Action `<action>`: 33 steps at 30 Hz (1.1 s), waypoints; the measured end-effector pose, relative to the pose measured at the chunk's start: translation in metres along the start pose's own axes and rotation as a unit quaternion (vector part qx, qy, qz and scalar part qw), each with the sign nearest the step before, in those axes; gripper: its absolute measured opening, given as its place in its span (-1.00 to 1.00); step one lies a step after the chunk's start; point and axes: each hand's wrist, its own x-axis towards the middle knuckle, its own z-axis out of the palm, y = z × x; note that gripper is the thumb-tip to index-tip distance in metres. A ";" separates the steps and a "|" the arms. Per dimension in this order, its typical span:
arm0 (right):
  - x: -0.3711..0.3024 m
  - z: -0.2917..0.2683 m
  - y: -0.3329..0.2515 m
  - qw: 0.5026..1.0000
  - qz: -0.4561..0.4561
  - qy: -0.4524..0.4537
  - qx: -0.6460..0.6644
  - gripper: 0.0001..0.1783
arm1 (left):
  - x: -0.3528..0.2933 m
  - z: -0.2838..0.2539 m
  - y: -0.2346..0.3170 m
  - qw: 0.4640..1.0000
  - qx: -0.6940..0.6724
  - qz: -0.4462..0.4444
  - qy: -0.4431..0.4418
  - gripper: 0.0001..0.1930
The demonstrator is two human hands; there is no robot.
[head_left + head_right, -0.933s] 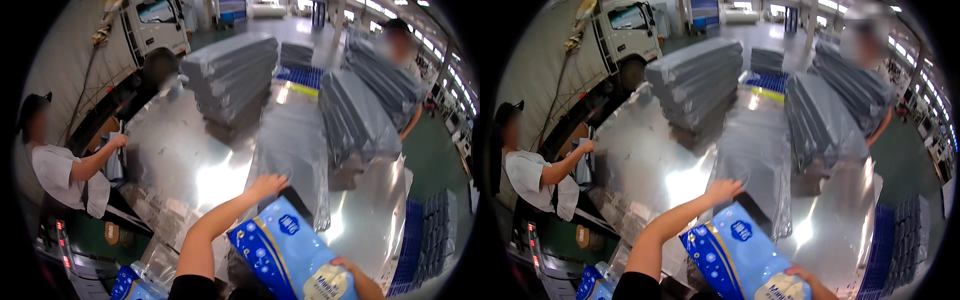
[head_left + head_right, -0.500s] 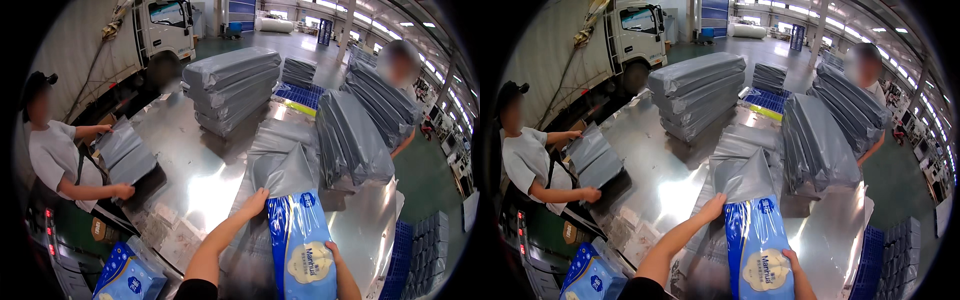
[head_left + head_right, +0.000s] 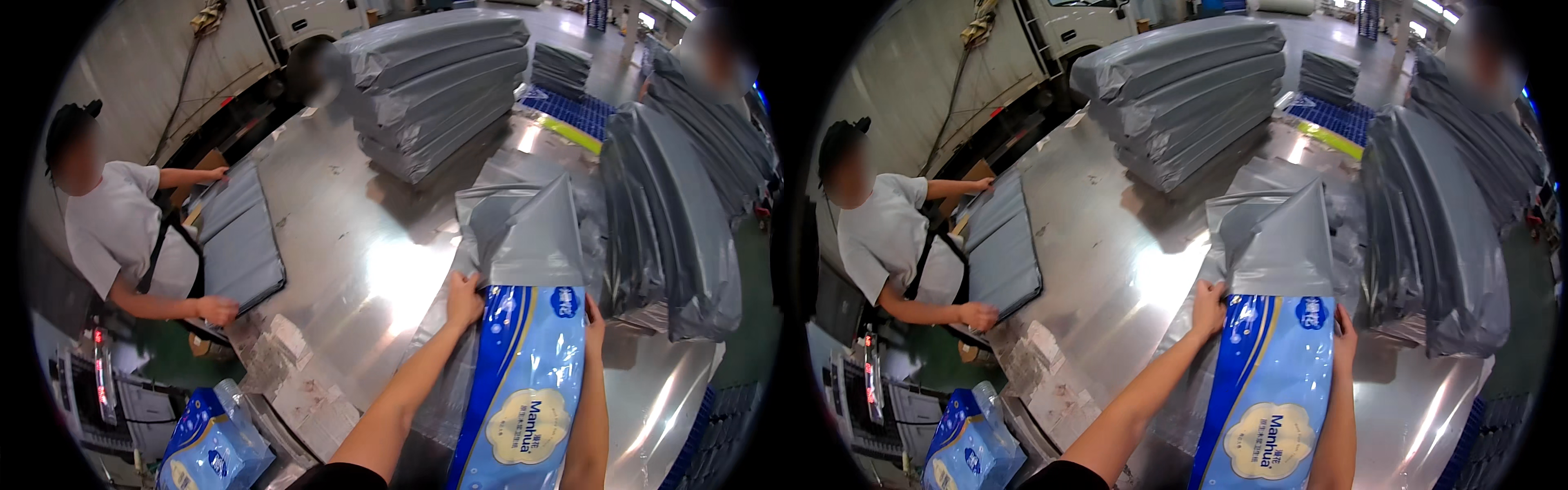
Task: The person places blue packages of tissues into grey plastic mailer bags on a metal table. The person folds the top of the bag over the package to seal it and stacks the finished packages. Another person works alongside, performing similar packing actions.
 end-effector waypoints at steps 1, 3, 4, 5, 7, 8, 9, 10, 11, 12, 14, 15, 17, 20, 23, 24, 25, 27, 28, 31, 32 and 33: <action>0.014 -0.008 0.033 0.998 0.062 -0.015 0.005 -0.49 | 0.004 0.004 0.009 1.000 -0.001 -0.010 0.002 -0.57; 0.031 0.005 0.054 0.998 0.052 -0.024 -0.040 -0.59 | 0.003 0.008 -0.001 0.995 -0.075 -0.044 0.054 -0.53; 0.034 0.012 0.060 0.997 0.045 -0.028 -0.064 -0.64 | 0.000 0.009 -0.007 0.985 -0.133 -0.068 0.088 -0.53; 0.033 0.008 0.067 0.995 0.060 -0.026 -0.072 -0.67 | -0.002 0.010 -0.003 0.970 -0.203 -0.109 0.075 -0.57; 0.029 -0.008 0.071 0.992 0.086 -0.008 -0.088 -0.72 | 0.003 0.009 0.023 0.921 -0.344 -0.177 0.040 -0.63; 0.013 -0.006 0.057 0.988 0.078 -0.010 -0.130 -0.74 | -0.006 0.004 0.019 0.947 -0.260 -0.186 0.034 -0.67; -0.010 -0.006 0.037 0.983 0.065 -0.010 -0.170 -0.75 | -0.020 0.000 0.007 0.965 -0.176 -0.193 0.029 -0.72; -0.040 -0.006 0.011 0.991 0.039 -0.045 -0.122 -0.75 | -0.036 -0.005 -0.006 0.975 -0.093 -0.199 0.025 -0.75; -0.074 -0.014 -0.005 0.994 0.016 -0.077 -0.074 -0.74 | -0.052 -0.009 -0.015 0.982 -0.090 -0.167 0.000 -0.80; -0.103 -0.032 -0.002 0.989 0.046 -0.083 -0.114 -0.76 | -0.070 -0.017 -0.021 0.987 -0.086 -0.133 -0.024 -0.85; -0.169 -0.060 -0.036 0.981 0.087 -0.116 -0.130 -0.74 | -0.109 -0.045 -0.004 0.985 -0.089 -0.086 -0.118 -0.89; -0.187 -0.079 -0.041 0.967 0.141 -0.133 -0.163 -0.83 | -0.145 -0.059 -0.001 0.981 -0.111 -0.055 -0.149 -0.91; -0.245 -0.109 -0.026 0.962 0.083 -0.199 -0.166 -0.83 | -0.209 -0.096 0.021 0.968 -0.123 -0.056 -0.212 -0.92; -0.355 -0.191 0.080 0.874 0.037 -0.327 -0.359 -0.60 | -0.341 -0.144 0.012 0.954 -0.109 0.031 -0.278 -0.89; -0.436 -0.196 0.002 0.885 0.058 -0.390 -0.248 -0.74 | -0.415 -0.203 0.035 0.936 -0.120 -0.024 -0.330 -0.66; -0.465 -0.208 0.010 0.874 0.109 -0.407 -0.242 -0.79 | -0.435 -0.217 0.029 0.894 -0.152 -0.065 -0.416 -0.62; -0.486 -0.209 0.007 0.866 0.144 -0.411 -0.244 -0.76 | -0.458 -0.230 0.013 0.875 -0.177 -0.078 -0.444 -0.66; -0.493 -0.176 -0.008 0.867 0.144 -0.404 -0.255 -0.68 | -0.507 -0.219 -0.044 0.881 -0.164 -0.062 -0.439 -0.73; -0.495 -0.157 -0.019 0.868 0.140 -0.399 -0.261 -0.63 | -0.529 -0.195 -0.082 0.904 -0.126 -0.034 -0.407 -0.76; -0.488 -0.112 -0.051 0.875 0.112 -0.340 -0.326 -0.48 | -0.445 -0.226 -0.031 0.890 -0.021 -0.103 -0.444 -0.64; -0.471 -0.100 -0.068 0.876 0.078 -0.323 -0.349 -0.43 | -0.385 -0.280 0.034 0.868 0.024 -0.165 -0.468 -0.57; -0.453 -0.090 -0.094 0.889 0.038 -0.282 -0.360 -0.38 | -0.368 -0.289 0.059 0.899 0.064 -0.179 -0.395 -0.65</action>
